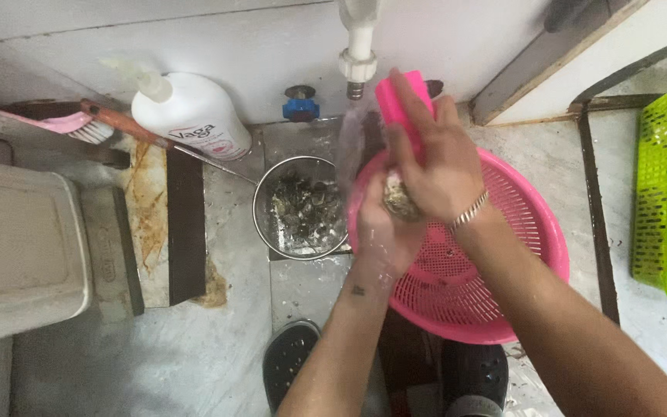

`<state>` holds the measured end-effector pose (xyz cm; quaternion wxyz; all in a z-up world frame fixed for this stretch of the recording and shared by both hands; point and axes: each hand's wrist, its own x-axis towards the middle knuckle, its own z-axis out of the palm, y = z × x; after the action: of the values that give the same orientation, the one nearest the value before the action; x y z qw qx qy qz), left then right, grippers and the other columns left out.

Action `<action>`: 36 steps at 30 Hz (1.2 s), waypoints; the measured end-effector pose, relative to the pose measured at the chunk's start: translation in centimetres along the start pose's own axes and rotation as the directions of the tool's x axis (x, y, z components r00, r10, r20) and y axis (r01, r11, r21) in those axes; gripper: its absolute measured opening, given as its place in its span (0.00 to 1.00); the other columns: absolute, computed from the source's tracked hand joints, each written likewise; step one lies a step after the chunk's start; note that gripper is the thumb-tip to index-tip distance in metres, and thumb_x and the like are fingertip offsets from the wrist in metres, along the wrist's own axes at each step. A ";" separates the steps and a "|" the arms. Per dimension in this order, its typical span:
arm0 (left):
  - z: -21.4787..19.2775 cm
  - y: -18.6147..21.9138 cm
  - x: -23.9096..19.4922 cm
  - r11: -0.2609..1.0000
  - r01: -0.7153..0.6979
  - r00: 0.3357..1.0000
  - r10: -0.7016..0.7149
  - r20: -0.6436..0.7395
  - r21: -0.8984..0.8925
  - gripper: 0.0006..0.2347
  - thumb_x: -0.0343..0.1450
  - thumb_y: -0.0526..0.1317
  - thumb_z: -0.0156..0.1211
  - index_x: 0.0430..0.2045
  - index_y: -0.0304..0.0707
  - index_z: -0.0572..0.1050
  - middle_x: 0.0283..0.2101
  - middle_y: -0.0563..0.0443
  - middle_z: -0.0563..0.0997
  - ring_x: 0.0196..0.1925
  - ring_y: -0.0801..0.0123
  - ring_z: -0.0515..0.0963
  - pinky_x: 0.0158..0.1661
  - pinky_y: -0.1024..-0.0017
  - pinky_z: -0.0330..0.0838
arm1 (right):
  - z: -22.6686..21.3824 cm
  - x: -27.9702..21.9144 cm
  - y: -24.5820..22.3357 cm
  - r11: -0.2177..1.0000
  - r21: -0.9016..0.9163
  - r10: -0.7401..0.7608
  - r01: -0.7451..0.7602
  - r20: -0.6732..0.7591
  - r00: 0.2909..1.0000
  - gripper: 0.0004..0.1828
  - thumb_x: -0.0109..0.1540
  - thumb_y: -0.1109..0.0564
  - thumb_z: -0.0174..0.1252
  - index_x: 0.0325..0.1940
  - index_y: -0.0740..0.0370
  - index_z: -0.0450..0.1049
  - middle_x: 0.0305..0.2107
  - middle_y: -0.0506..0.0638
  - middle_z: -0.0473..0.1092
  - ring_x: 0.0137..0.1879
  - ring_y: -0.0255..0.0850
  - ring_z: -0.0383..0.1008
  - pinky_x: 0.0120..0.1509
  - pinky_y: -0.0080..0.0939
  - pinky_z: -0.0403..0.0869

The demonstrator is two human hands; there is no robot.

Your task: The person scrubs oysters with a pink brush under running water and places them into a green basket. They repeat this process for several oysters, handling them one at a time from a pink colander.

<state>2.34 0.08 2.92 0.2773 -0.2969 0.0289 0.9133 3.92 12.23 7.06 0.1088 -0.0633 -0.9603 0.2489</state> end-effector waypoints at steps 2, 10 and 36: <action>-0.9 3.9 2.6 0.968 0.249 0.963 -0.247 0.105 -0.008 0.18 0.84 0.49 0.77 0.61 0.34 0.90 0.60 0.38 0.95 0.64 0.54 0.95 0.76 0.55 0.81 | -0.2 -1.8 -2.7 0.992 0.068 -0.102 0.102 -0.013 0.995 0.40 0.79 0.41 0.65 0.97 0.34 0.67 0.58 0.66 0.78 0.57 0.73 0.88 0.56 0.66 0.87; 2.4 1.9 0.3 0.975 0.011 0.997 -0.026 0.066 0.220 0.19 0.89 0.51 0.64 0.72 0.44 0.86 0.73 0.44 0.88 0.77 0.58 0.86 0.85 0.56 0.70 | 2.6 -0.5 2.3 0.992 0.101 -0.070 0.070 -0.007 0.998 0.38 0.79 0.40 0.63 0.96 0.36 0.69 0.66 0.72 0.74 0.64 0.81 0.84 0.62 0.74 0.85; 2.7 2.5 1.3 0.996 0.048 0.993 -0.057 0.104 0.080 0.24 0.90 0.51 0.59 0.81 0.43 0.79 0.73 0.39 0.87 0.71 0.56 0.87 0.73 0.52 0.81 | -0.6 -1.2 2.6 0.804 0.594 0.107 0.041 -0.210 0.972 0.35 0.91 0.49 0.52 1.02 0.55 0.53 0.96 0.61 0.57 1.01 0.57 0.50 1.05 0.64 0.49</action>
<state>-1.26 -0.85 4.11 0.3137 -0.2378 0.0419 0.9183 5.44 14.57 6.04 0.2307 -0.0716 -0.8131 0.5296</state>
